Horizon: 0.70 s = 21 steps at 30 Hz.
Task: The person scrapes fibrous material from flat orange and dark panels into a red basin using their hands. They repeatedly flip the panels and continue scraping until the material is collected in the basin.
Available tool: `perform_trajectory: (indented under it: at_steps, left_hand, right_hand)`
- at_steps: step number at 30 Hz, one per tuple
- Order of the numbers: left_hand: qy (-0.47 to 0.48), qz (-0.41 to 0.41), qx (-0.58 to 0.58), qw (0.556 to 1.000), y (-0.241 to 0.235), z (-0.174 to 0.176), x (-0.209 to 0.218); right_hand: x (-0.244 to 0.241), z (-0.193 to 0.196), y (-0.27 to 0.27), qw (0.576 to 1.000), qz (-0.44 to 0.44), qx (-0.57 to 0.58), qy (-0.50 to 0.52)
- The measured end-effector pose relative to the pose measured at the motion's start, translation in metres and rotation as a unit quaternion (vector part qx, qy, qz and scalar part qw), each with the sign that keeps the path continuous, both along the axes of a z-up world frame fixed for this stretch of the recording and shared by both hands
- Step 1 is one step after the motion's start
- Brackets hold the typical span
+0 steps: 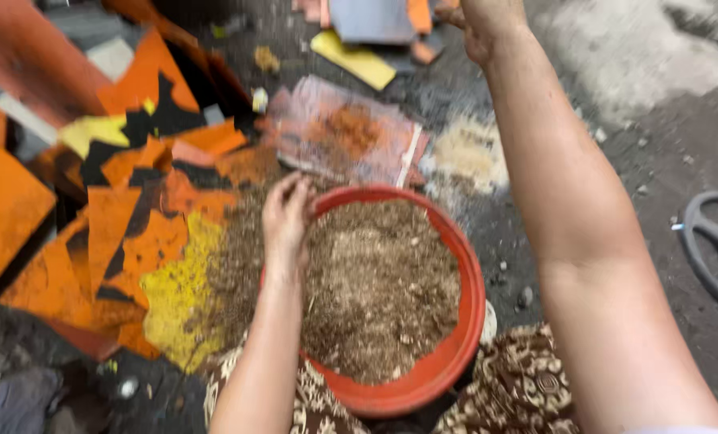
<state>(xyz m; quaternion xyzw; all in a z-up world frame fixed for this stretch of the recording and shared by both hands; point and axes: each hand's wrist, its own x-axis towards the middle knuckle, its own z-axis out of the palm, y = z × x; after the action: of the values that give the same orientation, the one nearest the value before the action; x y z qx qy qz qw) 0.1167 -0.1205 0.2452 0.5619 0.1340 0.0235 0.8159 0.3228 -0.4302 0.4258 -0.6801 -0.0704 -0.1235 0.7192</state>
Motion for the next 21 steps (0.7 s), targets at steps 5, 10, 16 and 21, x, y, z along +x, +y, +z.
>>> perform_trajectory:
  at_steps: [5, 10, 16, 21]
  left_hand:
    - [0.025, 0.061, -0.127, 0.99, 0.004, -0.011, 0.04]
    - [0.146, 0.087, -0.085, 0.982, 0.016, -0.012, 0.028]
    - [0.147, 0.095, -0.052, 0.983, 0.017, -0.019, 0.038]
    - [0.175, 0.063, -0.006, 0.982, 0.007, -0.039, 0.04]
  right_hand:
    - [-0.038, -0.114, 0.007, 0.939, 0.02, -0.305, 0.158]
    - [-0.012, -0.265, -0.053, 0.909, 0.001, -0.18, 0.377]
    - [0.03, -0.434, -0.095, 0.859, -0.025, -0.179, 0.479]
    - [0.049, -0.524, -0.078, 0.868, -0.002, -0.177, 0.464]
